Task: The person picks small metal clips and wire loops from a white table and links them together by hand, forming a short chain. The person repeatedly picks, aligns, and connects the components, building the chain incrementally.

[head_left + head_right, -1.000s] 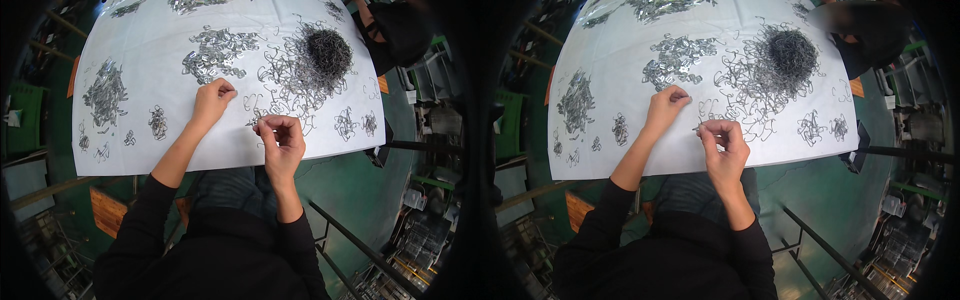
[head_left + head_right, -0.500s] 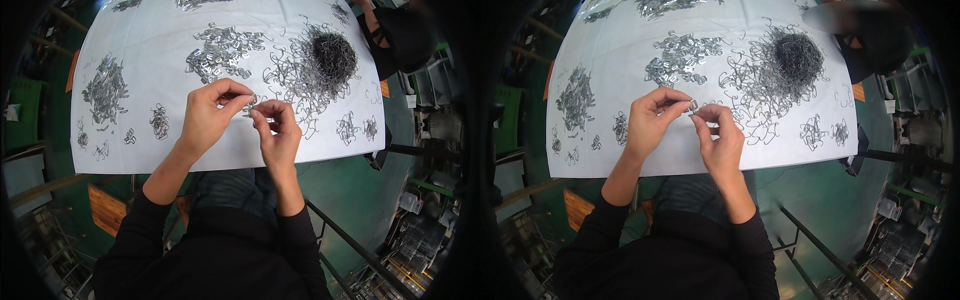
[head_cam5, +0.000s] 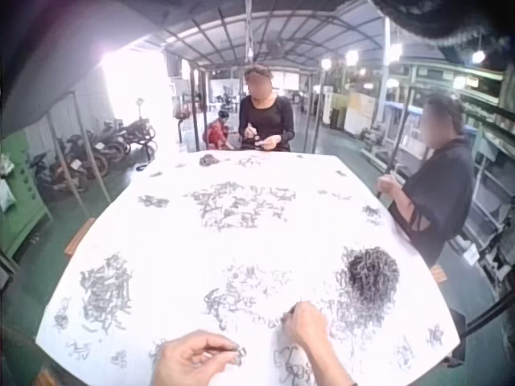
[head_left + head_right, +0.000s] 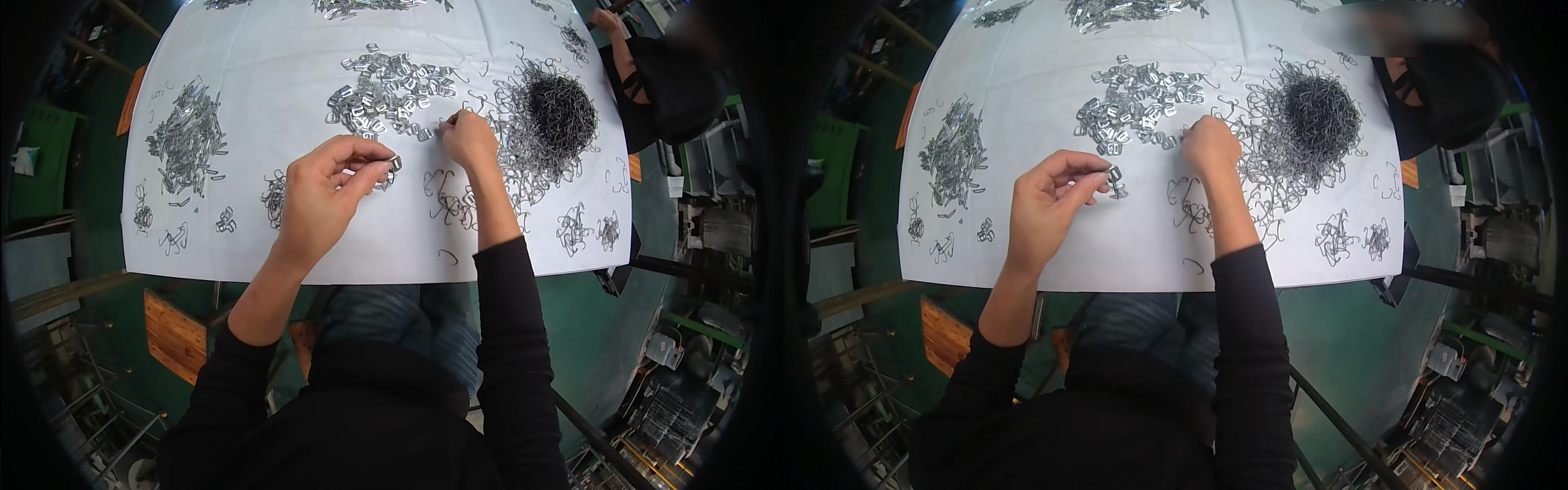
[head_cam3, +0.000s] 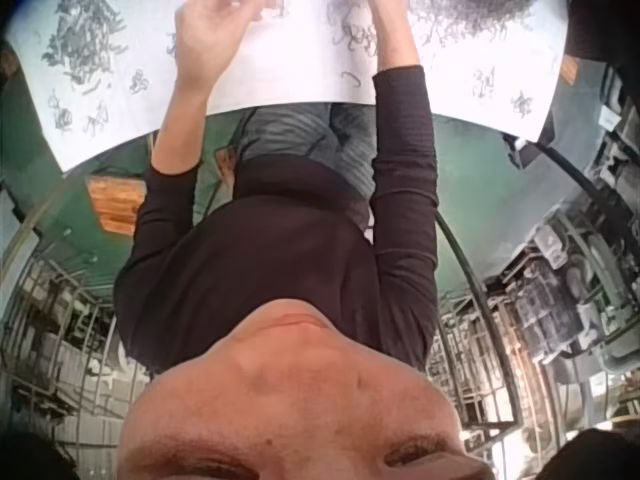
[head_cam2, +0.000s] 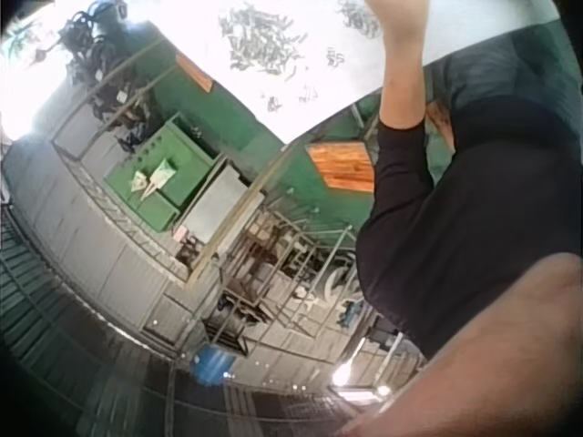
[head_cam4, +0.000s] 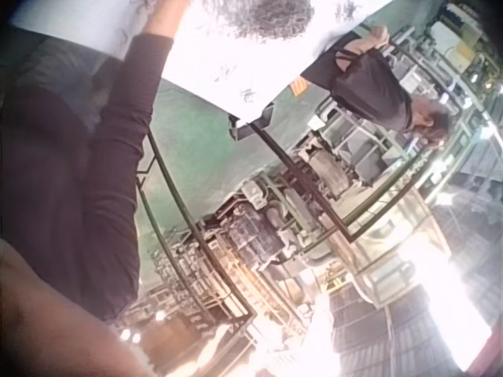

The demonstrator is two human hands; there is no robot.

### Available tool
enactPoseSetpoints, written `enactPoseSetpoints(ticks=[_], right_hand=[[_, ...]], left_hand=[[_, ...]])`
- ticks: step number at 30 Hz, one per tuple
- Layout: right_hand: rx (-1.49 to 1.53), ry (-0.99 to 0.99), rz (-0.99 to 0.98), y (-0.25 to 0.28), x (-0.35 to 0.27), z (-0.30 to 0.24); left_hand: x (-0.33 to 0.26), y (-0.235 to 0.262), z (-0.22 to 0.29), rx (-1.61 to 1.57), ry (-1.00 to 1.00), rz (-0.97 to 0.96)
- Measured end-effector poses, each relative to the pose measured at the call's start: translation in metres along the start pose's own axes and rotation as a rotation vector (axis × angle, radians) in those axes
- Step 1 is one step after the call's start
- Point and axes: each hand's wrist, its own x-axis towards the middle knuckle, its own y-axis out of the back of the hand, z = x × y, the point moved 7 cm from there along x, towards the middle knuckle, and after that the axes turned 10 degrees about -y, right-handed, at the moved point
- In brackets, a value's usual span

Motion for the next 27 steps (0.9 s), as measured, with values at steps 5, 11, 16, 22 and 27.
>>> enactPoseSetpoints(ticks=[5, 11, 16, 22, 27], right_hand=[[1.005, 0.120, -0.289, 0.023, -0.056, 0.021], [1.450, 0.173, -0.186, 0.065, -0.164, 0.031], [1.512, 0.210, 0.020, 0.081, -0.190, 0.039], [1.460, 0.291, 0.317, 0.096, -0.211, 0.063], [1.424, 0.293, 0.496, 0.114, -0.236, 0.102]], left_hand=[[-0.012, -0.010, 0.002, -0.096, 0.001, -0.057], [-0.021, -0.038, 0.011, -0.151, 0.004, -0.106], [-0.023, -0.063, 0.029, -0.108, -0.131, -0.145], [-0.036, -0.090, 0.037, -0.101, -0.248, -0.259], [-0.002, -0.113, -0.026, 0.238, -0.197, -0.269]])
